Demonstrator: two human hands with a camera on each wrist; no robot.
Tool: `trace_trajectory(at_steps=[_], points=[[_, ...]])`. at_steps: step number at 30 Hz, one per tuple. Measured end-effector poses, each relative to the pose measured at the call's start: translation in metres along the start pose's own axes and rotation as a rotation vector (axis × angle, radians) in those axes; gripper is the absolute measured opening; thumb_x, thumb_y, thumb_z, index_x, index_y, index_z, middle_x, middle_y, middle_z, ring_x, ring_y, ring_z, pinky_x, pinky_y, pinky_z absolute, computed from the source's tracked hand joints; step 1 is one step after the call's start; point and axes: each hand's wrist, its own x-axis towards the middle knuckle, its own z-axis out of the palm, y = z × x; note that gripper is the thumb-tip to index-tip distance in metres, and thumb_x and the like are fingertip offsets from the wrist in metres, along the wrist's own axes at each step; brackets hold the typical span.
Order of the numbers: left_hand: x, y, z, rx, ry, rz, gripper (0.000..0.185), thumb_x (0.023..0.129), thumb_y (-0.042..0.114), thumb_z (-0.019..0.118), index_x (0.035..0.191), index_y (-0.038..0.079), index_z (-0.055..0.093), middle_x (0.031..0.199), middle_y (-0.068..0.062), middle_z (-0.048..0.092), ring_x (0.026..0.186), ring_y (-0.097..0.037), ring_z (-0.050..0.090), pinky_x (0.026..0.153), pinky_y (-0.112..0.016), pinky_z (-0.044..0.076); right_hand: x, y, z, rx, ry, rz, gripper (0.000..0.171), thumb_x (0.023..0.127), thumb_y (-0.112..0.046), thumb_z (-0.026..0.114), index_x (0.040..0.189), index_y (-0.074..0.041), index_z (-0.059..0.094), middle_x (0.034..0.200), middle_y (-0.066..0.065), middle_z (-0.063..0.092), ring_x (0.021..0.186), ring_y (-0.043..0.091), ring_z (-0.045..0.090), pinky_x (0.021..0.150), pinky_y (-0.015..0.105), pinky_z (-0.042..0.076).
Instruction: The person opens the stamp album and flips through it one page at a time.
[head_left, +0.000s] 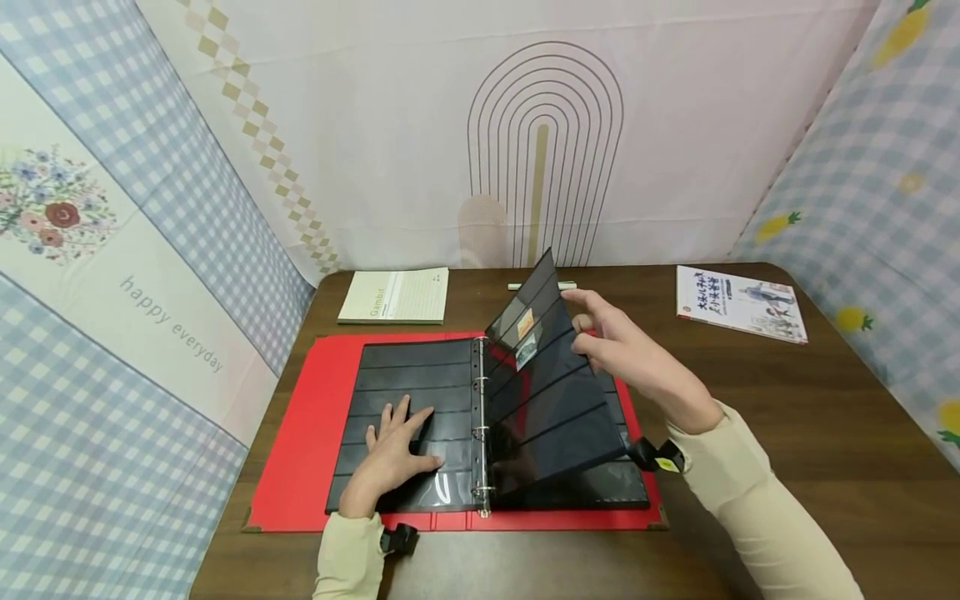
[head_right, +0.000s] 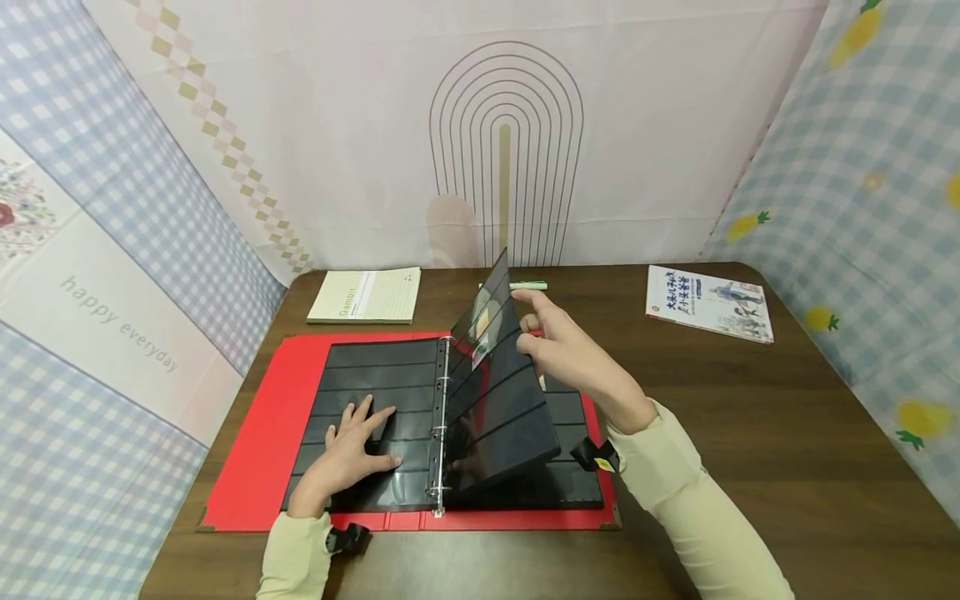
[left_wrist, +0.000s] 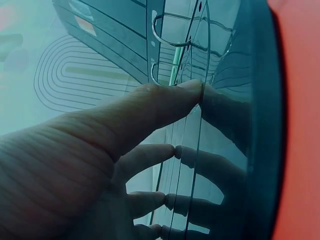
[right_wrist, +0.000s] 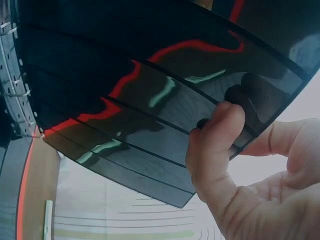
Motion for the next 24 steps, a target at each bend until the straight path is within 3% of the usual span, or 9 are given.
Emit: trace_trajectory(at_steps=[3,11,18,24], points=[[0.000,0.000,0.000,0.003,0.000,0.000,0.078,0.083,0.018,0.084,0.152,0.009,0.047,0.165,-0.026,0.013,0.150,-0.050,-0.002,0.110,-0.075,-0.002,0.003,-0.005,0.003,-0.006,-0.005,-0.005,0.070,0.094,0.004,0.046,0.159,-0.006,0.021,0.118,0.024,0.054,0.052,0.016,0.036,0.056,0.029,0.040],[0.000,-0.001,0.001,0.005,0.003,-0.004,0.078,0.083,0.018,0.084,0.151,0.009,0.048,0.165,-0.026,0.013,0.150,-0.050,-0.002,0.110,-0.075,-0.001,0.014,-0.016,0.015,-0.006,-0.013,-0.028,0.067,0.095,0.003,0.048,0.157,-0.006,0.024,0.103,0.017,0.050,0.057,0.016,0.040,0.056,0.029,0.042],[0.000,-0.002,0.002,0.003,0.005,-0.004,0.078,0.083,0.019,0.084,0.152,0.008,0.048,0.165,-0.026,0.012,0.150,-0.050,-0.002,0.110,-0.075,-0.002,0.021,-0.024,0.026,0.027,-0.028,-0.012,0.065,0.097,0.000,0.047,0.157,-0.009,0.024,0.101,0.014,0.048,0.064,0.017,0.040,0.058,0.033,0.041],[0.000,-0.002,0.002,0.000,0.009,0.005,0.079,0.083,0.019,0.084,0.152,0.008,0.047,0.165,-0.026,0.012,0.150,-0.050,-0.002,0.110,-0.075,-0.003,0.028,-0.031,0.034,0.033,-0.022,-0.025,0.065,0.097,0.000,0.047,0.157,-0.010,0.024,0.098,0.012,0.051,0.059,0.018,0.039,0.058,0.032,0.040]])
